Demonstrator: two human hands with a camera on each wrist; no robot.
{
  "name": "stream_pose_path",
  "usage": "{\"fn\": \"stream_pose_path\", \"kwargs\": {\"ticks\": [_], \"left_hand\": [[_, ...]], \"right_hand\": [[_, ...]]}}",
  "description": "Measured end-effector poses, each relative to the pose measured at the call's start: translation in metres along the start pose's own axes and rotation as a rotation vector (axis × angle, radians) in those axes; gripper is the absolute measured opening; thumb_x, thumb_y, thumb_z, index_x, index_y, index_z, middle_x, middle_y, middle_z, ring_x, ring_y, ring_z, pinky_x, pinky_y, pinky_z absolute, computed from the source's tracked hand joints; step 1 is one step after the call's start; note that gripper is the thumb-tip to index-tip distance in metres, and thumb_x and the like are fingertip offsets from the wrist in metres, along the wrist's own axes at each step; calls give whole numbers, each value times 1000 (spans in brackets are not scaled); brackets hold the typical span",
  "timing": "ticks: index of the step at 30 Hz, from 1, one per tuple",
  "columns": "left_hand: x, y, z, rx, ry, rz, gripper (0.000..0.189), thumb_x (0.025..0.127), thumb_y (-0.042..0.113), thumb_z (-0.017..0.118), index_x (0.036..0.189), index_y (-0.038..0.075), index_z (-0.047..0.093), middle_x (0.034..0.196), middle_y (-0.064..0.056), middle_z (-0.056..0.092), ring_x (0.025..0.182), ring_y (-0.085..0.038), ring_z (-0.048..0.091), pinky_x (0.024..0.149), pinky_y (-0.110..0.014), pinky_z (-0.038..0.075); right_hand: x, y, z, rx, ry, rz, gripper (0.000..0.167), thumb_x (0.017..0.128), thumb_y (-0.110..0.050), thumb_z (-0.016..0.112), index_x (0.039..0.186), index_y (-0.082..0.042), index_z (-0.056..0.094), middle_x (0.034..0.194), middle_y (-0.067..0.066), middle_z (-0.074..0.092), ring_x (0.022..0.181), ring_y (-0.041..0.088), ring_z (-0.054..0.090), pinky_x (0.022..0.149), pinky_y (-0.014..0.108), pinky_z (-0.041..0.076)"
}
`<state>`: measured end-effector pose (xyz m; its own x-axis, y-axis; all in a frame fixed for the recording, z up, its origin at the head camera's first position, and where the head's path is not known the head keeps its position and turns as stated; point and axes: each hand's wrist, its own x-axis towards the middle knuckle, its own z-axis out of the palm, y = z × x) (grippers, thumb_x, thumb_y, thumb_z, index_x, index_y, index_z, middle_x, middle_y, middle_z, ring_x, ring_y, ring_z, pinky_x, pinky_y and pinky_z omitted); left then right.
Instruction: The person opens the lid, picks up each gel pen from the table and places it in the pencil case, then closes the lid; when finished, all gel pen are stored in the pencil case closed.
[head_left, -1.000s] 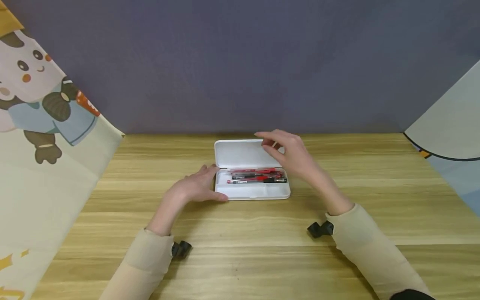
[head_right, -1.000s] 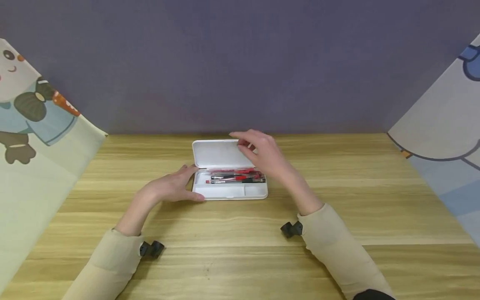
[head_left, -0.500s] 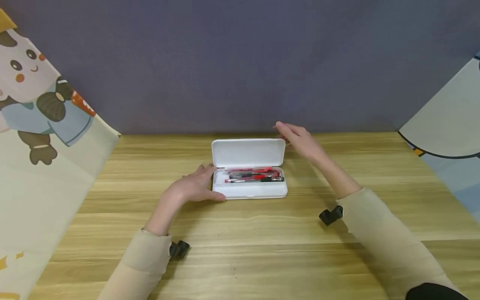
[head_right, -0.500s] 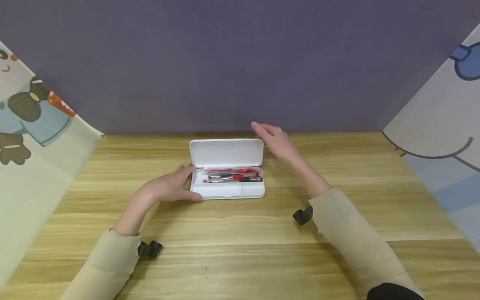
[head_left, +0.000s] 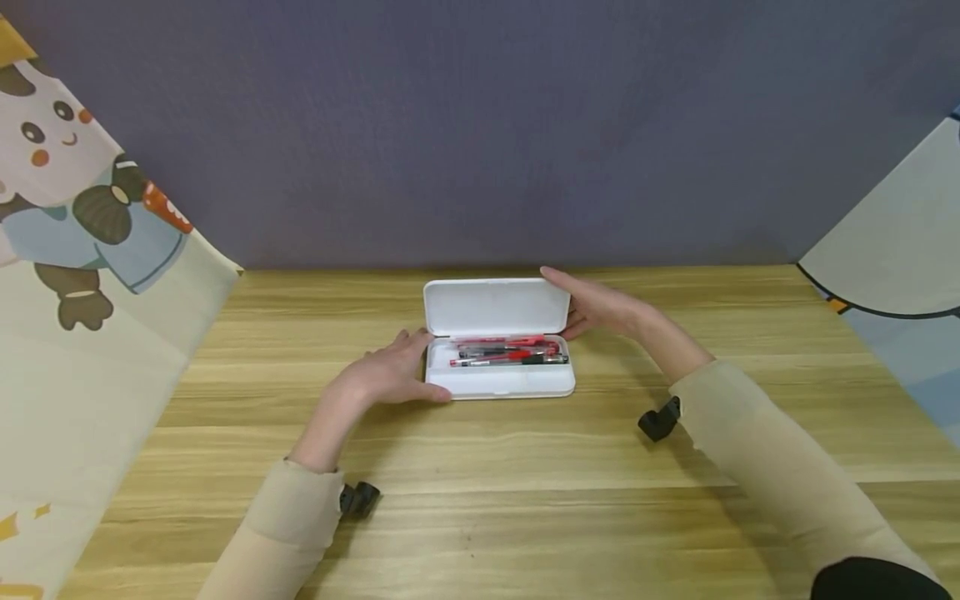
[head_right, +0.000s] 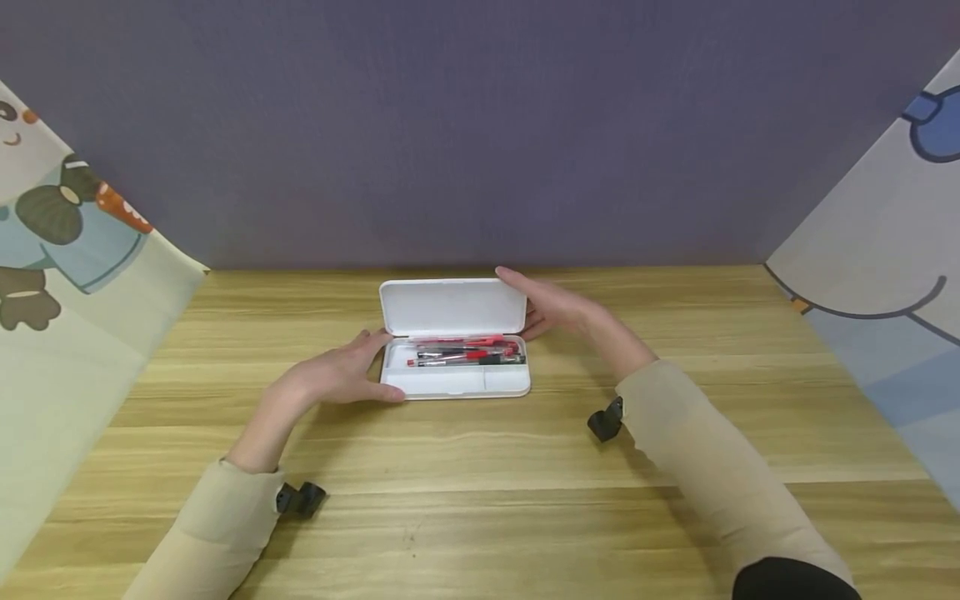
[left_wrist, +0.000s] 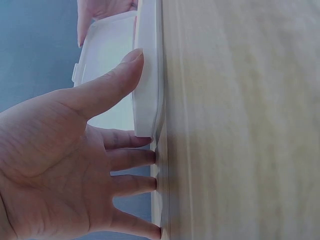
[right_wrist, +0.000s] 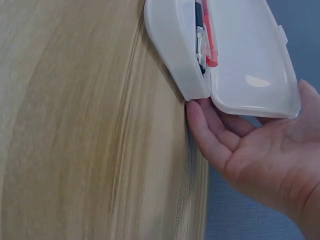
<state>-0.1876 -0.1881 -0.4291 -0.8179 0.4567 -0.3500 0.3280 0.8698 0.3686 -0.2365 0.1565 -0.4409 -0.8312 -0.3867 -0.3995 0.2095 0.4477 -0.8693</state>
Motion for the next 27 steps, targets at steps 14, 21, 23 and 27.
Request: {"fn": "stream_pose_path", "kwargs": {"ticks": [14,21,23,27], "left_hand": [[1,0,0,0,-6,-16,108,87,55,76,165,9,16,170,-23,20,160,-43,13,122,-76,17],[0,-2,-3,-1,-53,-47,115,90,59,71,165,1,6,172,-24,7,161,-42,10,127,-68,17],[-3,-5,-4,-3,-60,-42,116,91,59,70,164,0,3,172,-25,4,160,-42,11,128,-64,17],[-11,-11,-4,1,6,48,117,90,56,72,165,4,-1,172,-23,7,158,-44,18,128,-60,21]], "right_hand": [[-13,8,1,-37,-69,-124,70,107,-51,40,154,1,41,160,23,42,139,44,53,124,59,35],[-27,20,5,-214,-52,-260,49,104,-37,58,149,-17,56,159,10,49,150,38,43,123,66,31],[-28,22,8,-257,-55,-301,48,101,-36,64,147,-23,58,157,5,52,152,35,41,123,64,32],[-32,26,13,-344,-40,-383,56,94,-31,75,147,-21,59,159,7,50,152,36,39,121,60,38]]}}
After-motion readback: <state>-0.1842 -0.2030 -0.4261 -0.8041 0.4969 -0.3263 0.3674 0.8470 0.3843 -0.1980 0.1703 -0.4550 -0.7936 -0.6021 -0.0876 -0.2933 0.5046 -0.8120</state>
